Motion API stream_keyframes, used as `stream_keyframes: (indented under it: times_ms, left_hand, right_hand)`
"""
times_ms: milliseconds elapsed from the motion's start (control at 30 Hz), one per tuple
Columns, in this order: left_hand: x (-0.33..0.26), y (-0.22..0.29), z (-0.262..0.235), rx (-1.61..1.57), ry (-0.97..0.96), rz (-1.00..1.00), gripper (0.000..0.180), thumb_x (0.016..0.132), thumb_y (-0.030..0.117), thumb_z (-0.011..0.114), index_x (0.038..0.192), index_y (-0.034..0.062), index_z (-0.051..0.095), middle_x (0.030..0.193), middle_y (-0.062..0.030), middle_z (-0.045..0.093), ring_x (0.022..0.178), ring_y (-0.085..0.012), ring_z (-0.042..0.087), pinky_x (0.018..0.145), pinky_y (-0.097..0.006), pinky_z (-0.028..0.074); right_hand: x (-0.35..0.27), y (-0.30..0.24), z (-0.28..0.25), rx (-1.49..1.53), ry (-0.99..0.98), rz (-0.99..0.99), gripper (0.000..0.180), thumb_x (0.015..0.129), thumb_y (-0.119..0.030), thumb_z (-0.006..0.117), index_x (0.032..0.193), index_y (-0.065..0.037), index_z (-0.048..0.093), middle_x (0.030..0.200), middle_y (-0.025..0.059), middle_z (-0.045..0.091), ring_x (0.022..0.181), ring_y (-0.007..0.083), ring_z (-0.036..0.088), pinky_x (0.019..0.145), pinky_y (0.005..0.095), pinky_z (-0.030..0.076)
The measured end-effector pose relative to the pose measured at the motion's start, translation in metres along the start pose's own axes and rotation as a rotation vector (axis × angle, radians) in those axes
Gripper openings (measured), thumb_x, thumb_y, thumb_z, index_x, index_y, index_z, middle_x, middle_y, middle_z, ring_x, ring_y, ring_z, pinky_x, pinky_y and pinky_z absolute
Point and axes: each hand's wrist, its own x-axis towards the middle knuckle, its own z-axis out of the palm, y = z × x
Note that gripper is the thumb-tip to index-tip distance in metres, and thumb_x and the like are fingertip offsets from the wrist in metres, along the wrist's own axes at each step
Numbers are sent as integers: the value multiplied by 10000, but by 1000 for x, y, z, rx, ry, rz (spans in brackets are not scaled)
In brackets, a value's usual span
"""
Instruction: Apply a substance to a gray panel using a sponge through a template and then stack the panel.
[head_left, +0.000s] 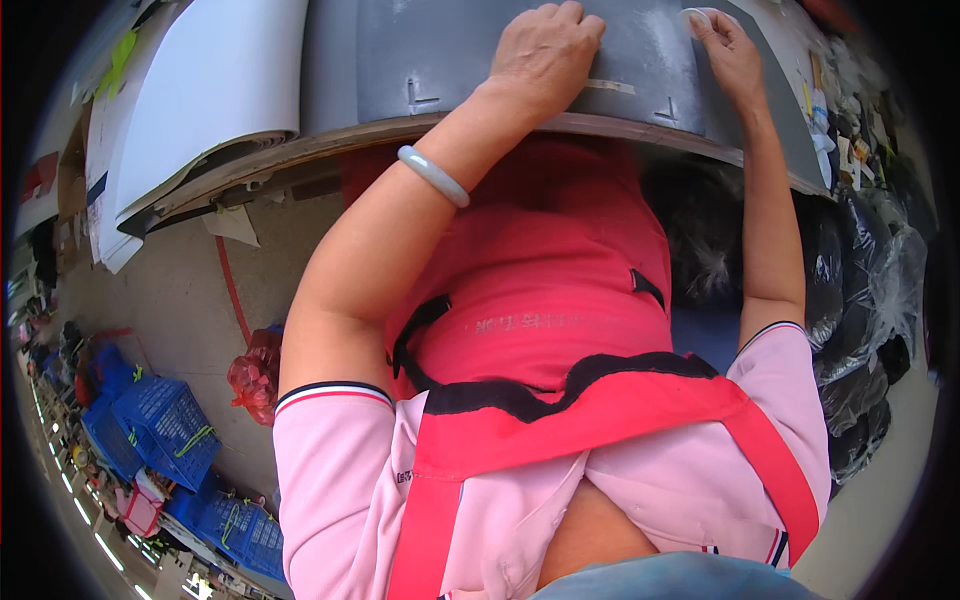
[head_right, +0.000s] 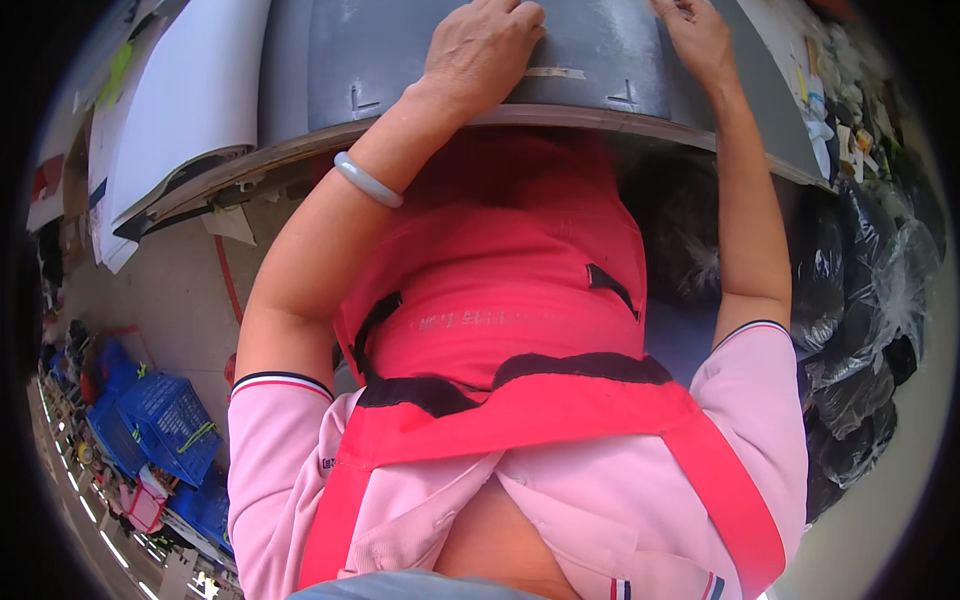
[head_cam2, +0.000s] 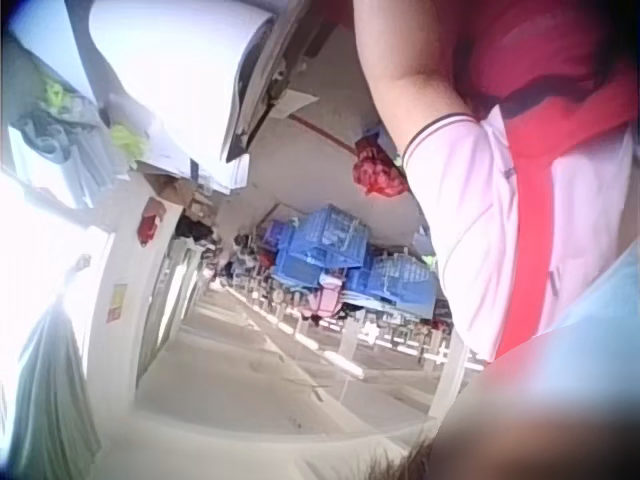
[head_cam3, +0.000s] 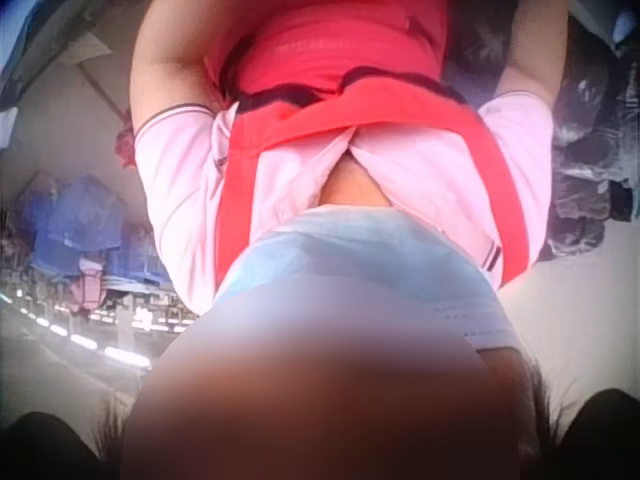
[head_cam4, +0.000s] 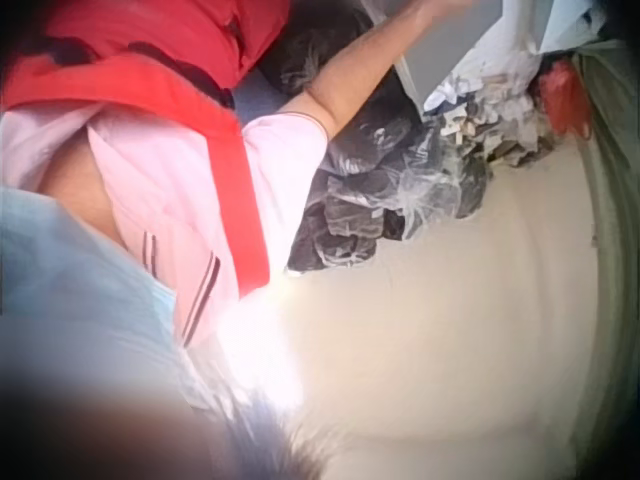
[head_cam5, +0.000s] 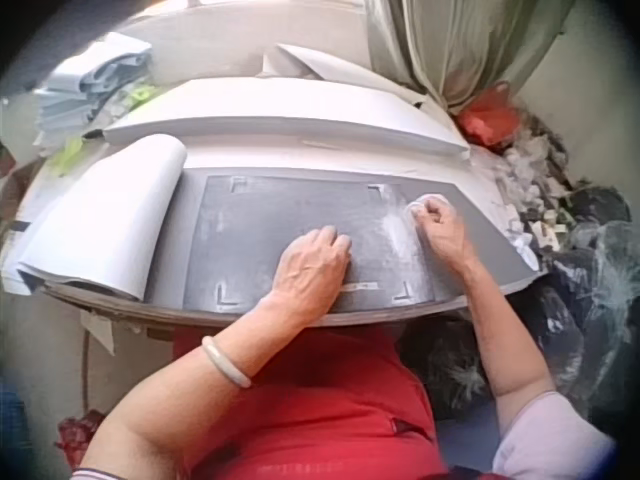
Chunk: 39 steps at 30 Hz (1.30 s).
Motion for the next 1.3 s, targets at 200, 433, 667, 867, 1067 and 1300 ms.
stream_keyframes:
  times_ms: [200, 433, 667, 867, 1067, 1300]
  left_hand:
    - [2, -1, 3, -114, 120, 71, 99, 935, 188, 614, 974, 101, 638, 980, -120, 597, 985, -314, 573, 901, -453, 427]
    - [1, 9, -9, 160, -74, -27, 127, 957, 197, 599, 1026, 108, 658, 1007, -118, 594, 1020, -316, 562, 918, -465, 412]
    - [2, 9, -10, 126, -70, -40, 122, 962, 193, 593, 1024, 108, 656, 1009, -118, 595, 1017, -315, 563, 916, -465, 410]
    - [2, 9, -10, 142, -69, -41, 126, 962, 199, 594, 1027, 111, 656, 1007, -121, 593, 1015, -320, 562, 920, -471, 406]
    - [0, 6, -7, 129, -63, -44, 132, 962, 202, 596, 1037, 114, 660, 1005, -121, 591, 1016, -320, 559, 925, -469, 406]
    - [4, 5, 0, -575, 359, 87, 117, 958, 194, 601, 1024, 116, 658, 993, -115, 588, 997, -319, 556, 895, -461, 409]
  right_hand:
    - [-68, -66, -7, 179, -225, 126, 216, 1032, -202, 651, 1129, -19, 711, 931, -19, 691, 761, 62, 592, 705, 228, 507]
    - [-100, -101, -9, -71, -286, 57, 221, 986, -223, 685, 1054, -16, 725, 872, 82, 671, 786, 178, 619, 745, 316, 506]
    - [-98, -100, -3, -172, -336, -148, 173, 950, -187, 691, 1028, -35, 721, 898, 120, 684, 831, 281, 662, 763, 350, 520]
    - [-104, -101, -12, -164, -289, 18, 198, 939, -196, 696, 993, -7, 676, 829, 94, 682, 766, 206, 668, 720, 341, 528]
    - [-115, -95, 8, 109, -111, 222, 194, 994, -176, 688, 1139, -54, 648, 809, -22, 616, 650, 40, 529, 561, 216, 432]
    - [-94, -105, -15, -3, -414, 363, 183, 976, -188, 693, 1104, -68, 642, 791, -23, 615, 640, 34, 528, 539, 208, 446]
